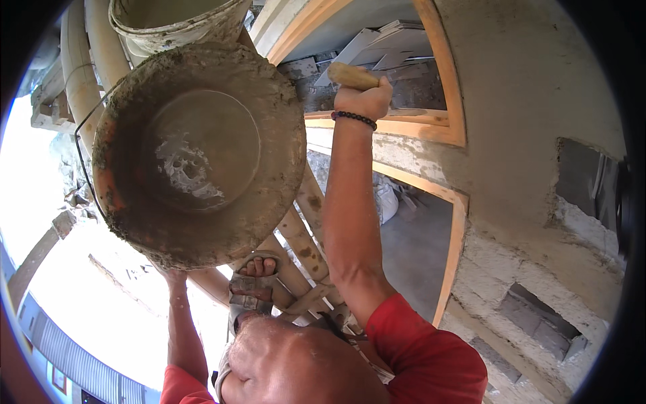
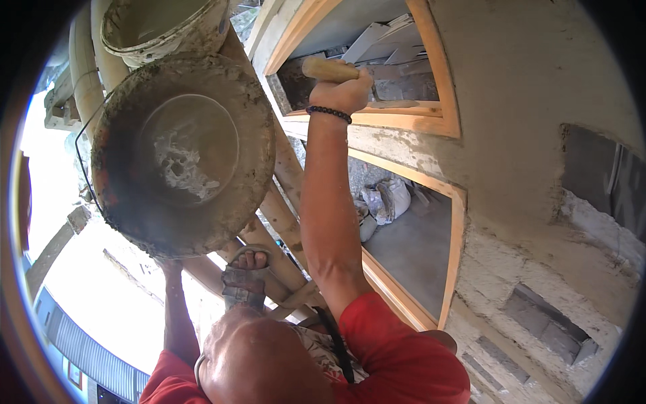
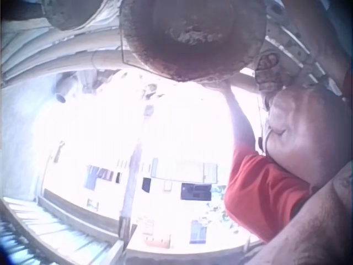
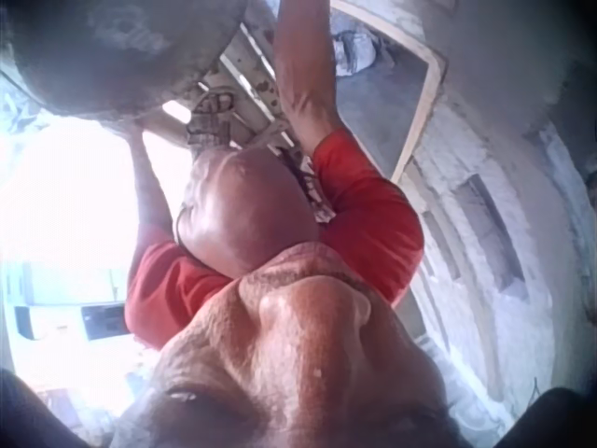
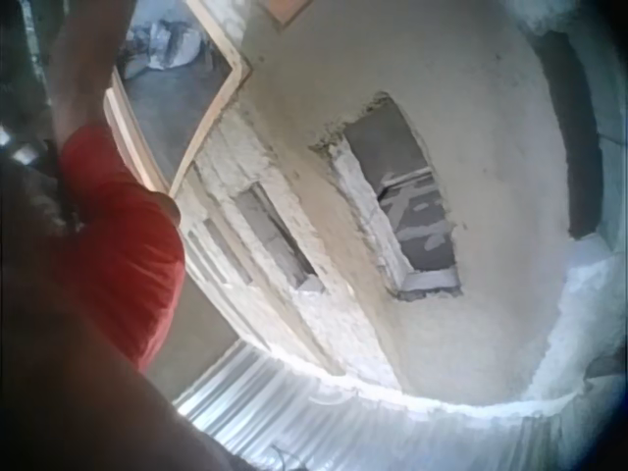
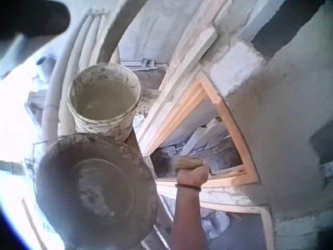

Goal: The person applies wet plaster to an interior wall using a float and a trowel, spreading the mixture over the surface and smoothing it around door or window frames while standing on a bamboo scaffold.

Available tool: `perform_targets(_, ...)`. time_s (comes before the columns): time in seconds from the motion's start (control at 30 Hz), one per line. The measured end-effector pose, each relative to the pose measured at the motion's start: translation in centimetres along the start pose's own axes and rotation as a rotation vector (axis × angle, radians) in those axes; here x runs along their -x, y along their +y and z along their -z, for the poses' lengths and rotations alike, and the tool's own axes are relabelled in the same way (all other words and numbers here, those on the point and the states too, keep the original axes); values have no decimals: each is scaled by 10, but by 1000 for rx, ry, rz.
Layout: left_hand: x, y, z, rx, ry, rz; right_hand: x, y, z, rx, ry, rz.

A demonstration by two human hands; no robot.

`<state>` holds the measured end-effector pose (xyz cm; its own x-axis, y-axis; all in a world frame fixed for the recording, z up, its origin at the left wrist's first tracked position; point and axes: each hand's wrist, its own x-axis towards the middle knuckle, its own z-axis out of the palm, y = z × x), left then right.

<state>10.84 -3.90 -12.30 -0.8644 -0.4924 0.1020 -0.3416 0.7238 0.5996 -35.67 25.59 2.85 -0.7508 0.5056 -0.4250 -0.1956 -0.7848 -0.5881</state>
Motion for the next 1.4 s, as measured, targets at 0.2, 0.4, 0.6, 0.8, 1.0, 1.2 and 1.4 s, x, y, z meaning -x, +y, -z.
perform_targets(0.2, -2, 14, 6, 129, -110, 26, -19, -18, -16, -24, -22, 80)
perform_targets(0.4, -2, 17, 7, 187, -127, 123, -44, -23, -19, -26, -37, 128)
perform_targets(0.6, 0, 14, 8, 191, -147, 162, -5, -2, -7, 88, -172, -104)
perform_targets(0.8, -9, 30, 10, 263, -138, 184, 5, -19, 7, 102, -77, 22)
perform_targets(1.0, -8, 20, 9, 240, -79, 95, -19, -23, 6, 54, -90, 77)
perform_targets(1.2, -4, 5, 5, 240, -78, 30, -39, -23, -7, -9, -89, 96)
perform_targets(1.4, 2, 5, 2, 228, -62, 61, 23, -10, 3, 383, -227, -84)
